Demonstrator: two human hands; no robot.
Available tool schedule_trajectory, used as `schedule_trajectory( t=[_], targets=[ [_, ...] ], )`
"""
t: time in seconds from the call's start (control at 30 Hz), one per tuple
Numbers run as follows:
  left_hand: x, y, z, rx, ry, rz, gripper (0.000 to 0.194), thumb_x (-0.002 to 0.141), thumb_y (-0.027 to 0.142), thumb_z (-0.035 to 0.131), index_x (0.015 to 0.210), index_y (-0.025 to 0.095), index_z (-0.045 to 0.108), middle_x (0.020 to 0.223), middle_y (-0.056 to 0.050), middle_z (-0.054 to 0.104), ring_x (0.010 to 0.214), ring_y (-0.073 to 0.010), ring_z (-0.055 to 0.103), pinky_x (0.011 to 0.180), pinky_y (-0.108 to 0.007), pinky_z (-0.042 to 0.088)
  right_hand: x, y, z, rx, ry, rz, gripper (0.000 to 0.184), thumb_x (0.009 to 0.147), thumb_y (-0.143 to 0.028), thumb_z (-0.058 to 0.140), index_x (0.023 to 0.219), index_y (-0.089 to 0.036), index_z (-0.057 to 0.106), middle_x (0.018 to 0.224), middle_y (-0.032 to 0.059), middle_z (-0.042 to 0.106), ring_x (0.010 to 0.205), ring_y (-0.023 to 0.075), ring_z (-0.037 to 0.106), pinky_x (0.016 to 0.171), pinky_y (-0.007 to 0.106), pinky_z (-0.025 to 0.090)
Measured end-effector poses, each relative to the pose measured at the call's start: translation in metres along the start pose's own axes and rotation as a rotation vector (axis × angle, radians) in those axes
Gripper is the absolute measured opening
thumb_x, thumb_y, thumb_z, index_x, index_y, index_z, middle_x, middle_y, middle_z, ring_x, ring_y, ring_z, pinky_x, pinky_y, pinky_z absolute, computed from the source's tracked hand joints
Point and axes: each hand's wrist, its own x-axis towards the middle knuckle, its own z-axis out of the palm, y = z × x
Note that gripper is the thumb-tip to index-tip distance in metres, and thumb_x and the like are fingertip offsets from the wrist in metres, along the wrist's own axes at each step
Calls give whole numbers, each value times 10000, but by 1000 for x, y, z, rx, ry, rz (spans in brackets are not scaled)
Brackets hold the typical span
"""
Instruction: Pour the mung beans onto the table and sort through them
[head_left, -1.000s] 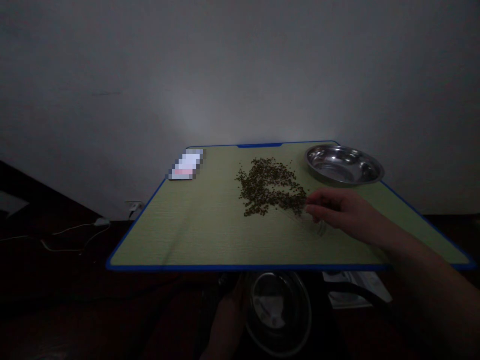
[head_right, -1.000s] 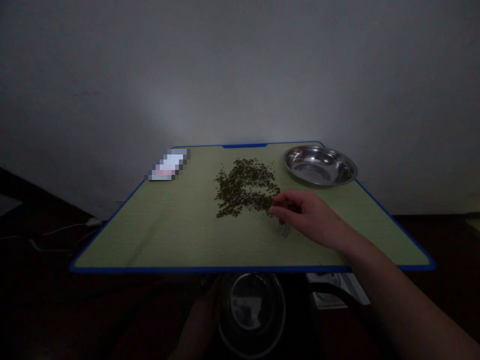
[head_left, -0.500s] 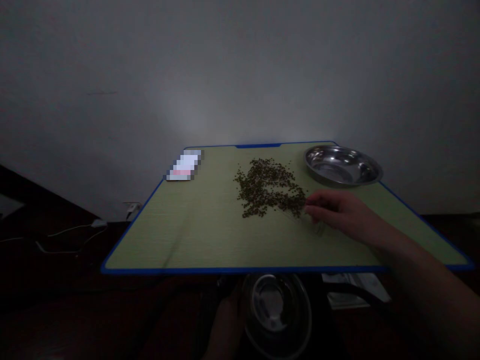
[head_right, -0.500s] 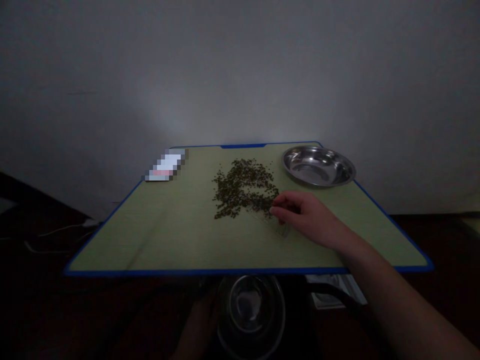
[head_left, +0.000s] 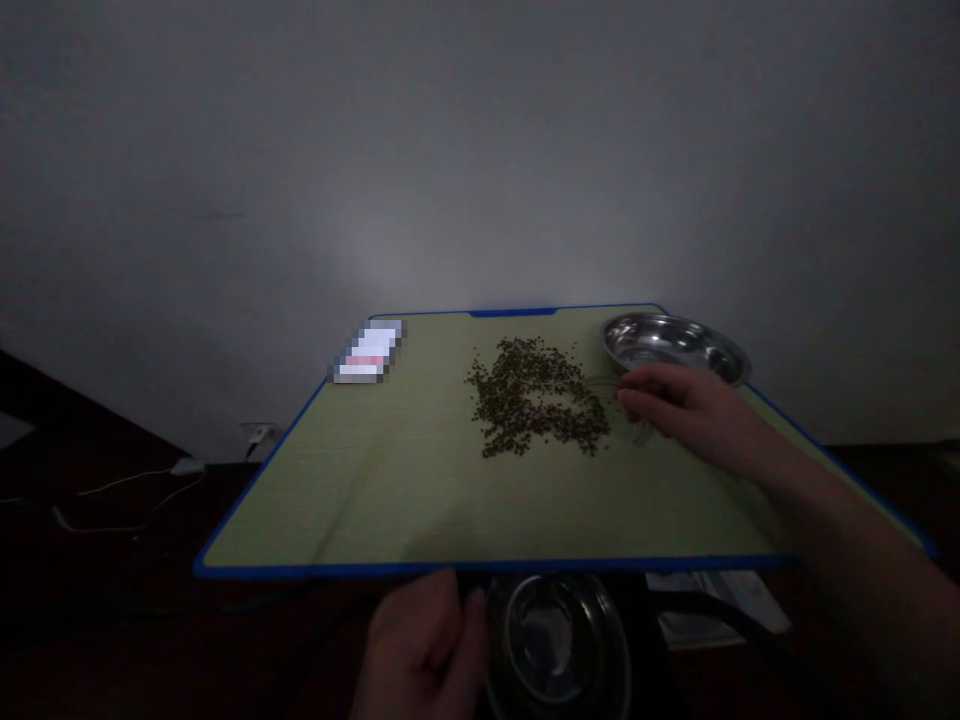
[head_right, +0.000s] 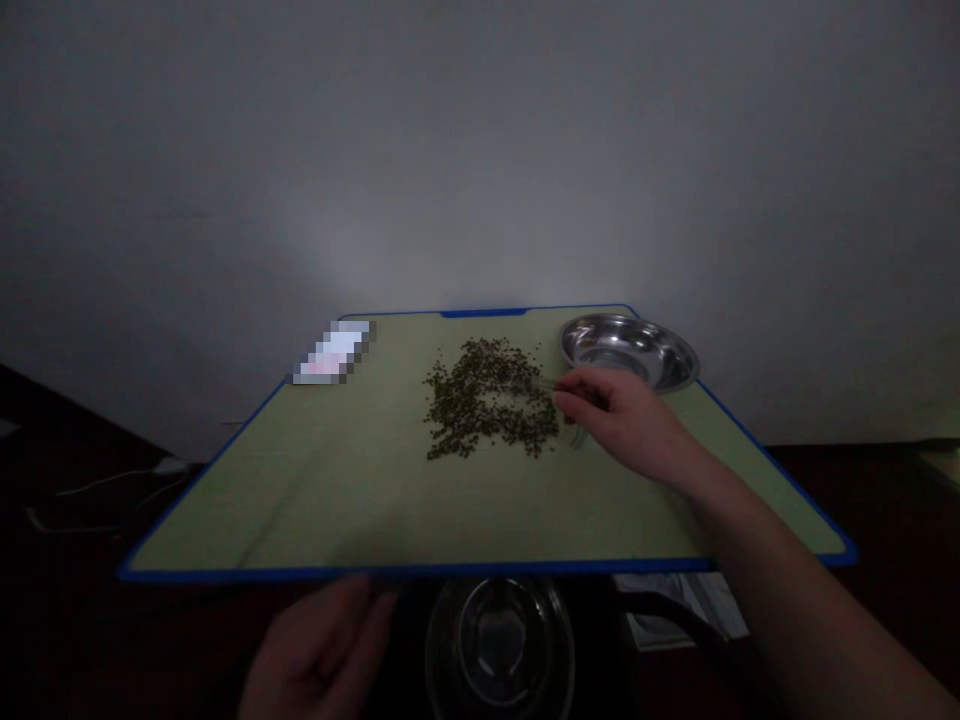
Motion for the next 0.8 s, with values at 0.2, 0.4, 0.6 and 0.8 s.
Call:
schedule_trajectory(
  t=[0.2, 0.4, 0.6, 0.8],
  targets=[
    [146, 16, -18, 21, 287, -42, 391, 776, 187, 515, 525, 221, 217, 481, 74, 215, 453, -97, 253, 467, -256, 215, 32, -10, 14, -223, -81, -95, 223, 881, -326, 491, 923, -212, 678, 872, 63, 722, 763, 205, 634, 671, 341, 456],
    [229, -20, -6, 224, 63, -17, 287, 787, 242, 486, 547, 221, 332, 527, 34, 376, 517, -133, 342, 518, -292, 203, 56, -11, 16, -377, -69, -150, 203, 891, -259, 487, 904, -222, 687, 910, 69, 737, 795, 213, 658, 710, 347, 473],
    [236, -63, -2, 322, -54, -108, 251, 803, 289, 489, 576, 217, 411, 550, 16, 431, 535, -148, 391, 523, -288, 208, 79, -1, 21, -481, -35, -163, 235, 890, -242, 485, 930, -219, 715, 936, 89, 744, 820, 241, 665, 730, 366, 473],
    [236, -74, -1, 227, -53, -122, 313, 859, 377, 447, 593, 216, 416, 563, 19, 455, 554, -149, 436, 531, -273, 252, 109, 3, 37, -603, -13, -167, 269, 893, -214, 469, 962, -202, 729, 962, 115, 738, 850, 259, 658, 739, 366, 444]
  ],
)
